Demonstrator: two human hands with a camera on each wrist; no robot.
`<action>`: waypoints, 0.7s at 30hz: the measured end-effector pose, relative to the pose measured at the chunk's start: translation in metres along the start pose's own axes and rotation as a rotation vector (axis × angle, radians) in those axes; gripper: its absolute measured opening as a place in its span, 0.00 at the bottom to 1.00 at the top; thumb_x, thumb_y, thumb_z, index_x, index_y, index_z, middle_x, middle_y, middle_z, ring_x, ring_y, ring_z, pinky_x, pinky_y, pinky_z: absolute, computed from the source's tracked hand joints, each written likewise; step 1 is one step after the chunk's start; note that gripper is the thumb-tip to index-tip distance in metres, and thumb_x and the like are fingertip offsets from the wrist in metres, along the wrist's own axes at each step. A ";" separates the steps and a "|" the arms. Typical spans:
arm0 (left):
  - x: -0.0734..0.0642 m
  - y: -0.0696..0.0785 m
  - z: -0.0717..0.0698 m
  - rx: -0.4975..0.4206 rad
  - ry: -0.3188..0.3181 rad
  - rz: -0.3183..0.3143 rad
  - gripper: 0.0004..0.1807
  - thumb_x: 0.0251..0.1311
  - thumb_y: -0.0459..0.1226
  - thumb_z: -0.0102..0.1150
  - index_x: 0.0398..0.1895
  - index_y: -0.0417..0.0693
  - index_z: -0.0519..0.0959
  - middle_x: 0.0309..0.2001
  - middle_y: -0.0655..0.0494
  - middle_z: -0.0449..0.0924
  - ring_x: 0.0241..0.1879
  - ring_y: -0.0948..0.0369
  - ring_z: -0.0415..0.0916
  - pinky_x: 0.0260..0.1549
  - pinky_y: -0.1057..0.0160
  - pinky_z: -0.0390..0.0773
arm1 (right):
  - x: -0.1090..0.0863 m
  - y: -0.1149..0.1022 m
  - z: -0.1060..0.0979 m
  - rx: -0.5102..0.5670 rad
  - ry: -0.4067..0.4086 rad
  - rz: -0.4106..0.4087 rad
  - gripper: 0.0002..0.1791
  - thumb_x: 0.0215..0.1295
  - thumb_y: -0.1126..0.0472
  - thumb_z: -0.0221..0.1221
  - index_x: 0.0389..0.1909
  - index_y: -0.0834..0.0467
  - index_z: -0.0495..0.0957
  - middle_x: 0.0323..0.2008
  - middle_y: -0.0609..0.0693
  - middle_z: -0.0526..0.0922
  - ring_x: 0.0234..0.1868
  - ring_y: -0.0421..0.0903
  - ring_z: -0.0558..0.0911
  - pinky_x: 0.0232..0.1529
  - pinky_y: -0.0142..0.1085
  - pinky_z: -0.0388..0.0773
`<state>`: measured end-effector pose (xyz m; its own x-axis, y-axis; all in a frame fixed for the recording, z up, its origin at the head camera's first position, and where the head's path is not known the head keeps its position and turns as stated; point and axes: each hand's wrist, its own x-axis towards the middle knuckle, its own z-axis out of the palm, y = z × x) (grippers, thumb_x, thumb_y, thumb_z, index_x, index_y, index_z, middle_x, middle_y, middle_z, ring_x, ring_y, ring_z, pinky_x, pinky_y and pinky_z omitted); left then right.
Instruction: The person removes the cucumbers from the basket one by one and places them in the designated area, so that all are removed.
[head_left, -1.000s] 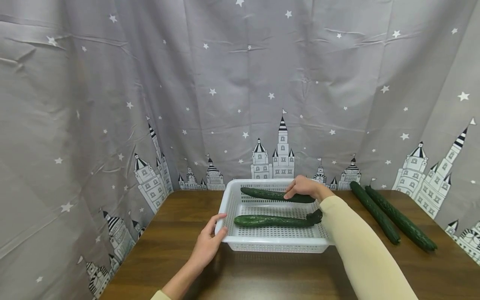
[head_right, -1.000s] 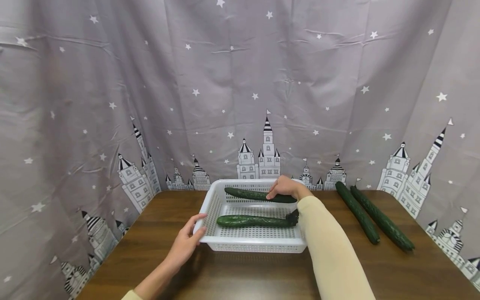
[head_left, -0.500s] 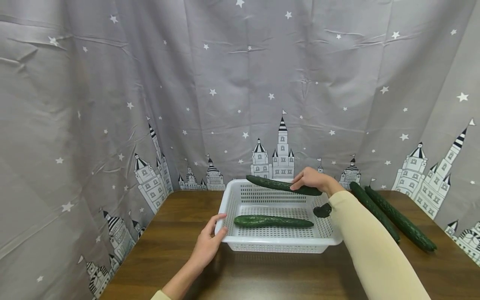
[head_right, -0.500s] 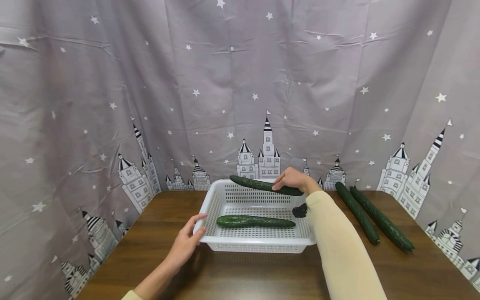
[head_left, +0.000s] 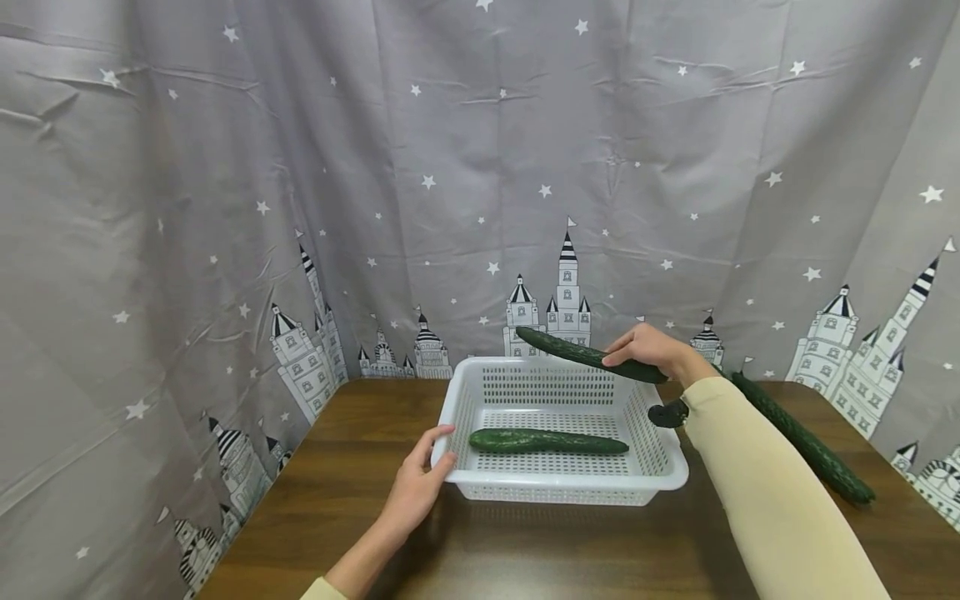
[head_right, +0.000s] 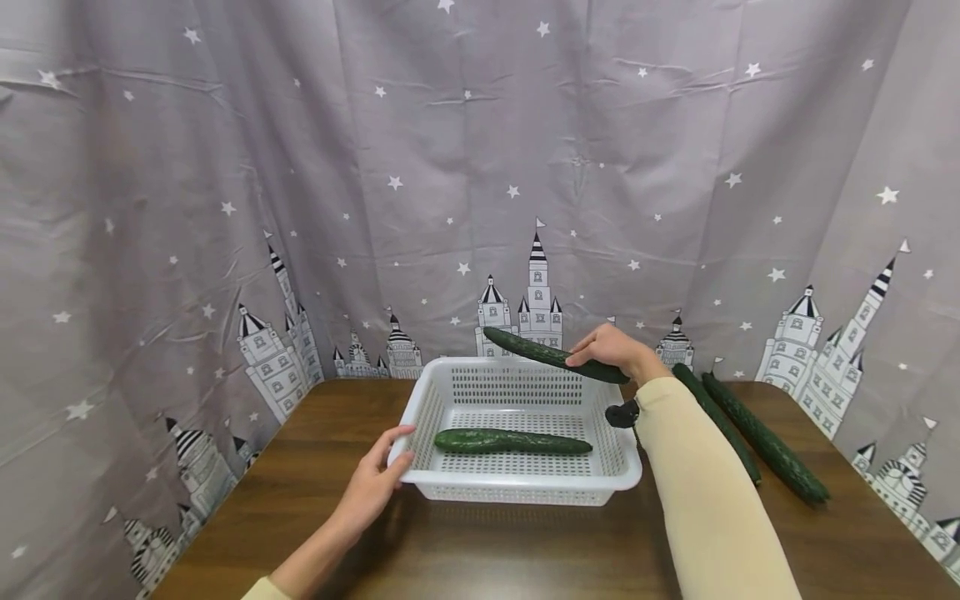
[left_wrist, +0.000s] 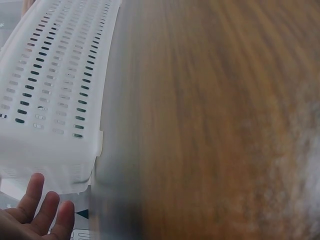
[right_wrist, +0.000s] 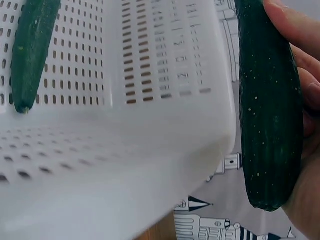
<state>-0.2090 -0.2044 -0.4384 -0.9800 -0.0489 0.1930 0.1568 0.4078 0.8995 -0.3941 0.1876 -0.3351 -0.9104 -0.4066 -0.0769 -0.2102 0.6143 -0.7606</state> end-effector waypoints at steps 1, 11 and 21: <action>0.000 0.000 0.000 0.000 -0.001 -0.001 0.22 0.69 0.39 0.58 0.65 0.57 0.73 0.45 0.45 0.84 0.42 0.59 0.78 0.41 0.60 0.73 | -0.002 0.001 -0.002 -0.006 0.011 0.002 0.25 0.65 0.54 0.66 0.57 0.66 0.80 0.63 0.69 0.76 0.62 0.63 0.76 0.49 0.44 0.82; 0.000 0.001 0.000 -0.003 0.005 0.005 0.22 0.69 0.38 0.58 0.65 0.56 0.73 0.44 0.46 0.84 0.41 0.60 0.77 0.41 0.60 0.73 | -0.015 0.015 -0.019 -0.021 0.080 0.063 0.29 0.65 0.52 0.66 0.61 0.66 0.78 0.67 0.70 0.69 0.68 0.67 0.69 0.61 0.54 0.74; -0.002 0.002 0.000 -0.013 0.001 0.019 0.22 0.70 0.37 0.58 0.66 0.54 0.72 0.47 0.43 0.84 0.42 0.59 0.78 0.41 0.60 0.73 | -0.033 0.037 -0.033 -0.038 0.126 0.113 0.33 0.65 0.48 0.65 0.62 0.67 0.76 0.70 0.72 0.65 0.72 0.72 0.58 0.68 0.62 0.62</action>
<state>-0.2069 -0.2033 -0.4368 -0.9767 -0.0423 0.2106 0.1771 0.3965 0.9008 -0.3836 0.2460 -0.3400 -0.9661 -0.2465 -0.0774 -0.1146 0.6774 -0.7266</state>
